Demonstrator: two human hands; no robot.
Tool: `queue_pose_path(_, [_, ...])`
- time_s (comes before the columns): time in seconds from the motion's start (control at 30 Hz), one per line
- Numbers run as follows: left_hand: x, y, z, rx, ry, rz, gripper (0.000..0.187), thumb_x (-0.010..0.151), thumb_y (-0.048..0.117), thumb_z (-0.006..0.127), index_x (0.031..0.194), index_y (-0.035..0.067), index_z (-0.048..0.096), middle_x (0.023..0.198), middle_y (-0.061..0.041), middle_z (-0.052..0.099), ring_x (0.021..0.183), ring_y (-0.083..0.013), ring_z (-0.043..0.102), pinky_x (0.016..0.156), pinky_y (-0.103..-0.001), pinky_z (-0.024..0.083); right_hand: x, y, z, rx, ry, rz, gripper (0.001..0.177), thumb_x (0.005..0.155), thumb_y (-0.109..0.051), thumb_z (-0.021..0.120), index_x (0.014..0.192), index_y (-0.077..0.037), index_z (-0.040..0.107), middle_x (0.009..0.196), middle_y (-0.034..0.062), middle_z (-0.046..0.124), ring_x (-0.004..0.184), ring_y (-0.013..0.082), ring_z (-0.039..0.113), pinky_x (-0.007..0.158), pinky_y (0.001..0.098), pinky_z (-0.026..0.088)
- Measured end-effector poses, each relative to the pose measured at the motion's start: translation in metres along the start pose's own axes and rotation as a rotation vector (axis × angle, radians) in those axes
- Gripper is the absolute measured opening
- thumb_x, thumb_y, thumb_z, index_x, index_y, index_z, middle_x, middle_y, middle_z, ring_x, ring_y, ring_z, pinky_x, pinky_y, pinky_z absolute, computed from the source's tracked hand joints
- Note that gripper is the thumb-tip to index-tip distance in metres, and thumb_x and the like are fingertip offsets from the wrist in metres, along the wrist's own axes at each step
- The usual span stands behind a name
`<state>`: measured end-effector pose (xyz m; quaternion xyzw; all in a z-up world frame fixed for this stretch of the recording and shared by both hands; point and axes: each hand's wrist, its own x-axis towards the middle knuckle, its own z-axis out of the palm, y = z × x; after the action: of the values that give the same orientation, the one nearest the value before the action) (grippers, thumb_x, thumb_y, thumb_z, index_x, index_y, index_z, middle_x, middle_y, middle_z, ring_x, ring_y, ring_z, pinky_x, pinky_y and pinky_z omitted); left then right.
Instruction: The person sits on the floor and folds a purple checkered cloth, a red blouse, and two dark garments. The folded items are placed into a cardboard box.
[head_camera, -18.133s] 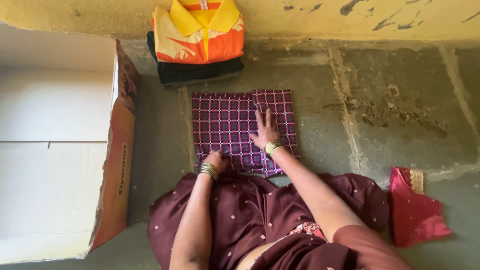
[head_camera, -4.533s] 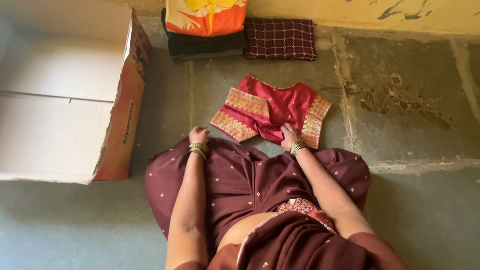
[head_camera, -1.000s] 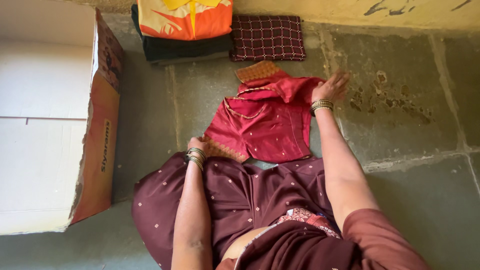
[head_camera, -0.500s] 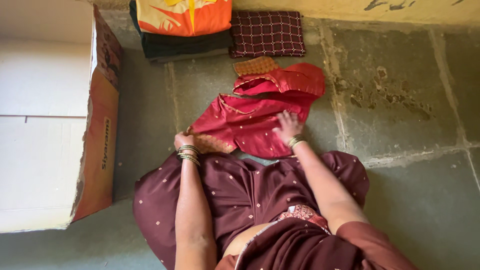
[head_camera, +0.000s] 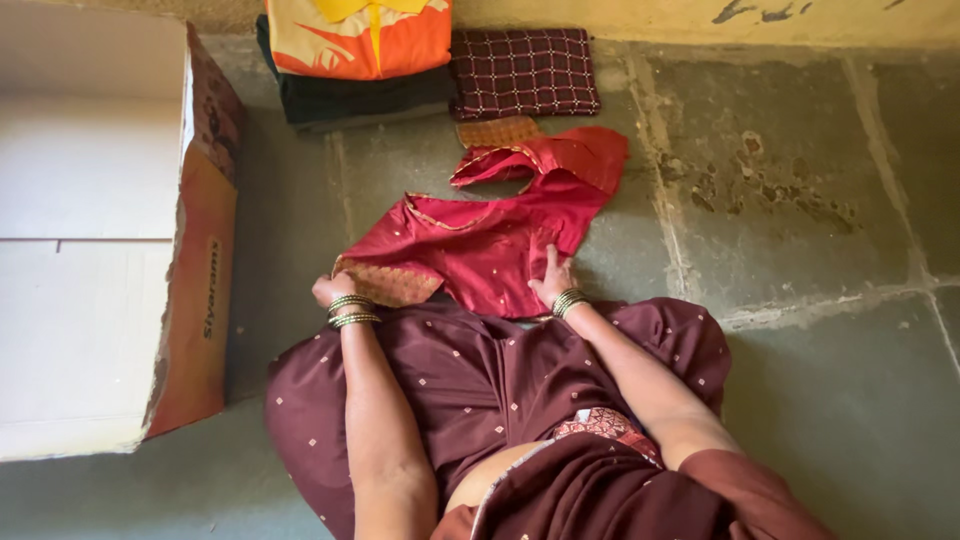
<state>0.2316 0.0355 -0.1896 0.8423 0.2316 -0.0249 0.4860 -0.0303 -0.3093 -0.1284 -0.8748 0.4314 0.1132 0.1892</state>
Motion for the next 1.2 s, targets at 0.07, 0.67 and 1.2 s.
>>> queue_pose_path(0.07, [0.008, 0.002, -0.008, -0.175, 0.008, 0.027, 0.012, 0.079, 0.004, 0.071, 0.084, -0.007, 0.07, 0.072, -0.018, 0.071, 0.062, -0.0234, 0.068, 0.062, -0.04, 0.056, -0.005, -0.007, 0.003, 0.063, 0.042, -0.076, 0.107, 0.078, -0.036, 0.085, 0.162, -0.016, 0.023, 0.154, 0.0403, 0.025, 0.13, 0.0551, 0.046, 0.104, 0.0557, 0.046])
queue_pose_path(0.67, [-0.022, 0.063, -0.069, -1.133, -0.764, -0.145, 0.044, 0.092, -0.008, 0.05, 0.135, -0.002, 0.059, 0.111, -0.015, 0.071, 0.088, -0.0193, 0.072, 0.071, -0.034, 0.064, -0.067, -0.058, -0.006, -0.436, -0.035, -0.731, 0.08, 0.074, -0.037, 0.079, 0.143, -0.01, 0.048, 0.143, 0.022, 0.041, 0.133, 0.0425, 0.039, 0.103, 0.0617, 0.039])
queue_pose_path(1.2, [-0.022, 0.046, -0.055, -1.189, -0.837, -0.057, 0.051, 0.081, -0.012, 0.057, 0.132, -0.013, 0.058, 0.115, -0.019, 0.068, 0.082, -0.0173, 0.068, 0.07, -0.024, 0.059, -0.051, -0.027, -0.023, -0.385, -0.086, -0.478, 0.093, 0.071, -0.041, 0.082, 0.151, -0.019, 0.039, 0.162, 0.0218, 0.02, 0.148, 0.0445, 0.02, 0.113, 0.0692, 0.024])
